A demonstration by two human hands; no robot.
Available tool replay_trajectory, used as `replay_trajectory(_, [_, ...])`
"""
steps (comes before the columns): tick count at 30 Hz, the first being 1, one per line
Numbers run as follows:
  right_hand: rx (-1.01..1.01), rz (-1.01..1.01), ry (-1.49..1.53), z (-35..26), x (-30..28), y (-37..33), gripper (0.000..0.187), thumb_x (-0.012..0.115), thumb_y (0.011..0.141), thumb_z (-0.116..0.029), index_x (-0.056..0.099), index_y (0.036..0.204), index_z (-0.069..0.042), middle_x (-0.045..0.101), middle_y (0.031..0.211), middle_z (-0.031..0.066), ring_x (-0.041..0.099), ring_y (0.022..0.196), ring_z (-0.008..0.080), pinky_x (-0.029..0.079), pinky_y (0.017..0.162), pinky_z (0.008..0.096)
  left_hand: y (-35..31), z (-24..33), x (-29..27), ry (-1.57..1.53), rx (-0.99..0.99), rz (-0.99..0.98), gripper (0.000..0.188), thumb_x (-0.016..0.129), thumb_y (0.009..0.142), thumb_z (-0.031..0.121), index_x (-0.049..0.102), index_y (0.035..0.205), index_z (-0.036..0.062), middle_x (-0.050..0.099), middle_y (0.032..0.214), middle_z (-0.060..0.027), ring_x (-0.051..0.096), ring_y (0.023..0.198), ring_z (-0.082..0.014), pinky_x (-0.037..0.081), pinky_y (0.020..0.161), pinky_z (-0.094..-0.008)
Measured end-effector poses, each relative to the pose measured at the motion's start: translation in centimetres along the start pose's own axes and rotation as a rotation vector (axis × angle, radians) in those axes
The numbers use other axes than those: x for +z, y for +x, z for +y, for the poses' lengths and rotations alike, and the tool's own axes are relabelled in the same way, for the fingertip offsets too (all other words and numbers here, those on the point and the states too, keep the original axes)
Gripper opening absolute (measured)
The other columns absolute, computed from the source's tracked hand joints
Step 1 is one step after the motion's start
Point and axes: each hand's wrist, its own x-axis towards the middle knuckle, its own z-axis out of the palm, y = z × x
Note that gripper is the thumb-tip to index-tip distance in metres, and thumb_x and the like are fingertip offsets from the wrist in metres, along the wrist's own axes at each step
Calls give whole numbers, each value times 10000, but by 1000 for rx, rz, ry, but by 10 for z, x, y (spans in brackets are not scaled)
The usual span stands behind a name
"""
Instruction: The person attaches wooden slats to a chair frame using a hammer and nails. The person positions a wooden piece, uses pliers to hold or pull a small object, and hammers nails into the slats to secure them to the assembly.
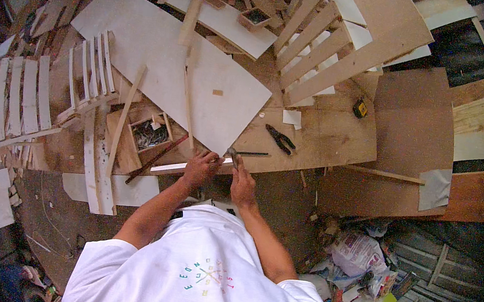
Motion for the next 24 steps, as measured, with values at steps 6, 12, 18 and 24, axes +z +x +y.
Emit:
replay_trajectory(6, [47,24,133,-6,-8,-1,492,531,1057,-204,464,1540,-141,694,1145,275,697,1000,430,555,858,486,-2,-5,0,-74,-10,1,257,673,908,229,746,1145,161,638,1041,-17,624,994,-239,531,871,-407])
replay_trajectory(12, [90,-43,-56,1,-3,-4,481,544,1048,-194,485,1519,-116,705,1101,264,710,943,423,561,823,467,1,0,-5,-58,-14,-20,261,668,908,229,749,1145,155,642,1055,-23,625,1013,-247,529,884,-408])
replay_trajectory(18, [62,34,1,-2,-7,-1,442,568,1025,-169,547,1451,-51,702,1047,284,695,951,452,552,809,469,-5,-4,1,-7,3,1,260,662,911,229,745,1143,147,643,1057,-30,628,1014,-255,527,886,-419])
replay_trajectory(24, [88,-32,-38,-6,-10,-12,426,561,1029,-185,561,1441,-78,696,1020,287,679,941,473,545,800,496,-2,-4,-3,-79,-27,-58,320,667,878,197,729,1189,147,640,1070,-32,623,1044,-273,526,888,-441])
